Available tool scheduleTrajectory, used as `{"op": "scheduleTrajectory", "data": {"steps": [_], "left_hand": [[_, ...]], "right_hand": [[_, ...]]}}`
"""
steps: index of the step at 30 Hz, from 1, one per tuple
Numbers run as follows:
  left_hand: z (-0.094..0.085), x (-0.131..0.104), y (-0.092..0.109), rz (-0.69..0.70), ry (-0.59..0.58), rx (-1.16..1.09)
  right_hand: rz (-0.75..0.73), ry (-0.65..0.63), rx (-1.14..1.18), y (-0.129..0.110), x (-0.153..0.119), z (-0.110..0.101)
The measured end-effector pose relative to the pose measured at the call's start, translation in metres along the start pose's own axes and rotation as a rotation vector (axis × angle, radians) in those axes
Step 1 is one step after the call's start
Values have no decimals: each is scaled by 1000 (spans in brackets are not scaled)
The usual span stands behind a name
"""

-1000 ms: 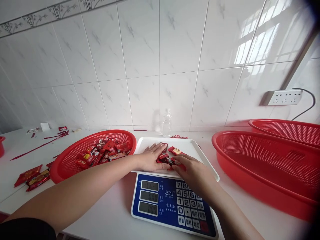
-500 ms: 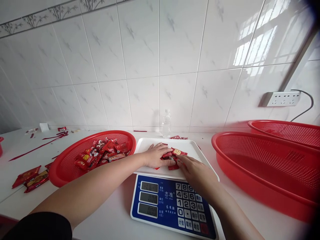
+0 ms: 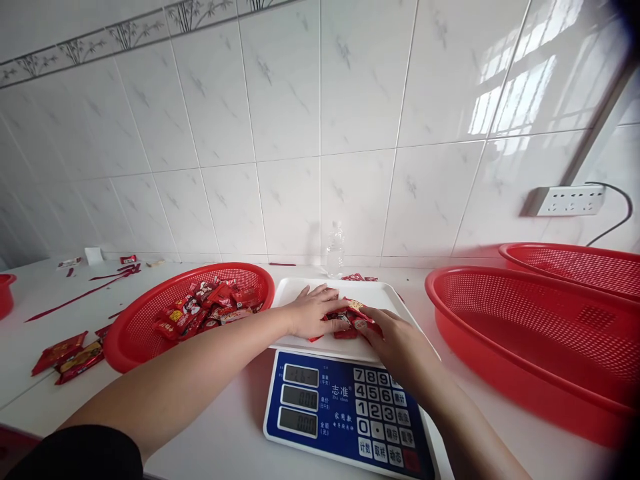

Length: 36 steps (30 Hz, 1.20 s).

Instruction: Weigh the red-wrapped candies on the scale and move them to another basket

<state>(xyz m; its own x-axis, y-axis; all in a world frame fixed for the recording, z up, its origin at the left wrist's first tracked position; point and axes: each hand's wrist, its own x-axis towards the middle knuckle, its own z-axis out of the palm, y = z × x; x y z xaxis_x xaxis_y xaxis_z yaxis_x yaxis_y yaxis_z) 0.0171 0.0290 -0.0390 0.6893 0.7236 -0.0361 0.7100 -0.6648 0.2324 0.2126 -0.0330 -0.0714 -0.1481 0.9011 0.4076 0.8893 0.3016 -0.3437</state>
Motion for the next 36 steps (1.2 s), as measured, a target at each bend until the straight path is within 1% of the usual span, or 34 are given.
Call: {"op": "scheduleTrajectory", "data": {"steps": [3, 5, 7, 9, 11, 13, 14, 15, 17, 19, 22, 23, 24, 26, 29, 32, 36], "left_hand": [[-1, -1, 3, -17, -68, -9], [-3, -3, 5, -42, -93, -43], [-7, -7, 5, -75, -86, -97], [-16, -13, -1, -117, -40, -152], [-28, -24, -14, -179, 70, -193], [-42, -40, -35, -290, 199, -209], [-48, -51, -48, -360, 225, -200], [-54, -63, -61, -424, 221, -187], [-63, -91, -87, -566, 146, -167], [-66, -121, -107, -684, -12, -171], [-59, -161, -124, -820, -321, -161], [-56, -171, -127, -846, -392, -153], [-52, -179, -129, -865, -439, -149], [-45, -190, -131, -885, -477, -167], [-39, -194, -130, -886, -481, -280], [-37, -191, -125, -856, -457, -398], [-33, -182, -119, -813, -411, -424]], "right_hand": [[-12, 8, 16, -1, 1, 1], [-3, 19, 13, -2, 1, 0], [9, 38, 5, -3, 0, -2], [5, 59, -3, -4, 0, -3], [-18, 97, -10, -3, -1, -3], [-50, 143, -6, -3, -1, -2], [-64, 162, 1, -2, -1, -1], [-73, 178, 11, -2, -1, 0], [-89, 195, 26, -1, -2, 1], [-92, 215, 30, -2, -2, 3], [-73, 229, 20, -2, -3, 5], [-66, 224, 15, -2, -3, 6], [-64, 213, 11, -1, -3, 6], [-69, 194, 7, -1, -3, 7], [-73, 198, 7, 0, -2, 9], [-69, 207, -2, -1, -1, 10], [-75, 209, -7, -1, -1, 10]]}}
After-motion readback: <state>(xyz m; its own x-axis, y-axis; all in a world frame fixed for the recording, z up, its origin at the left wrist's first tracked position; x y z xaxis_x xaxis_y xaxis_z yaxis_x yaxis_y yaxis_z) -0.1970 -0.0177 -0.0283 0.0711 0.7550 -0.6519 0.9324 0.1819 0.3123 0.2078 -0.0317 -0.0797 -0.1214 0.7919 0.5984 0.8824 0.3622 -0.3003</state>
